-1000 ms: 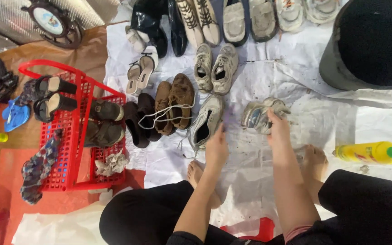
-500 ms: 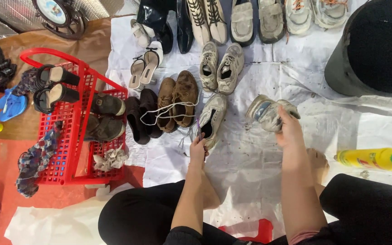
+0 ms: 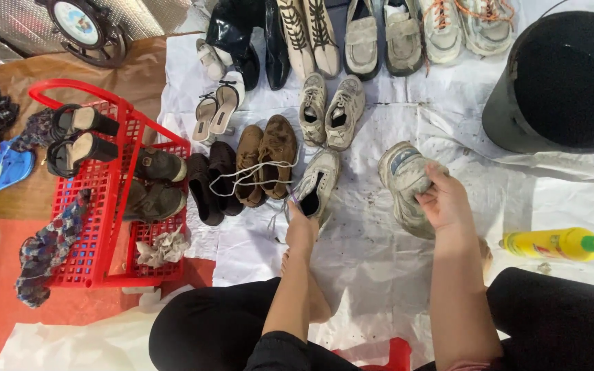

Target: Scrubbing and wiping a sneaker to clean it using a brush and cloth.

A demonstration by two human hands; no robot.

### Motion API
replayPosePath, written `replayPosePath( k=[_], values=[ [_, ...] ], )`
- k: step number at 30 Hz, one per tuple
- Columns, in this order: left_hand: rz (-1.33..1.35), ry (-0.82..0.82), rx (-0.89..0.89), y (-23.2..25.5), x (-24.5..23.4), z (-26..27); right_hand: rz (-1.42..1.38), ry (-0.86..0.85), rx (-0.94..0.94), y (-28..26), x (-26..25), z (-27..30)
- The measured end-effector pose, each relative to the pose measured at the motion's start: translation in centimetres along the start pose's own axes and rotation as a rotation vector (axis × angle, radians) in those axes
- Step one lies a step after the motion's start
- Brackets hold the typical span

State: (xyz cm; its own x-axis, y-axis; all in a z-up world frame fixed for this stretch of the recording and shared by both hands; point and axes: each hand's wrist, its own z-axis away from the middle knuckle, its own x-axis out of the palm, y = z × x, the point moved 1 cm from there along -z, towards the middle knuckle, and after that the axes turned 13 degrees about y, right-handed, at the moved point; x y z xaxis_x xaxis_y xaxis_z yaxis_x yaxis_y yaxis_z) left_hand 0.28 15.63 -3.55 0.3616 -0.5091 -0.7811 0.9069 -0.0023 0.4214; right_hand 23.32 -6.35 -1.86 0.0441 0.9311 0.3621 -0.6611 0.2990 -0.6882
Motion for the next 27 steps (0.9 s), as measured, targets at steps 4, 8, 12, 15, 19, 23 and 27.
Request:
replayPosePath(
  k=[4,8,12,15,19,23,27],
  values=[
    [-0.148,-0.003,0.016,-0.7,0.8,-1.0,-0.008,-0.015,-0.022,1.2,-1.0,-1.7],
    [-0.142,0.028,0.039,-2.7,1.8,-2.7,-0.044,-0.036,0.025,0.9,-0.8,-2.1],
    [-0.187,0.282,0.074,-3.3,-4.2,-8.2,-0.065,-0.047,0.026,-0.5,0.5,0.2],
    [-0.538,1.318,0.293,-7.7,-13.8,-15.8,-0.087,-0.024,0.008,-0.6,1.0,1.5],
    [-0.711,1.491,-0.026,-9.5,-33.6,-12.6,-0.143,0.125,0.075,-2.4,3.5,3.5],
    [-0.361,1.252,0.023,-24.6,-42.6,-18.3,-0.121,0.214,0.167,-2.7,4.2,4.5],
    [-0.279,0.815,-0.099,-27.0,-42.7,-16.9,-0.180,0.185,0.189,-2.5,4.5,5.2]
  ],
)
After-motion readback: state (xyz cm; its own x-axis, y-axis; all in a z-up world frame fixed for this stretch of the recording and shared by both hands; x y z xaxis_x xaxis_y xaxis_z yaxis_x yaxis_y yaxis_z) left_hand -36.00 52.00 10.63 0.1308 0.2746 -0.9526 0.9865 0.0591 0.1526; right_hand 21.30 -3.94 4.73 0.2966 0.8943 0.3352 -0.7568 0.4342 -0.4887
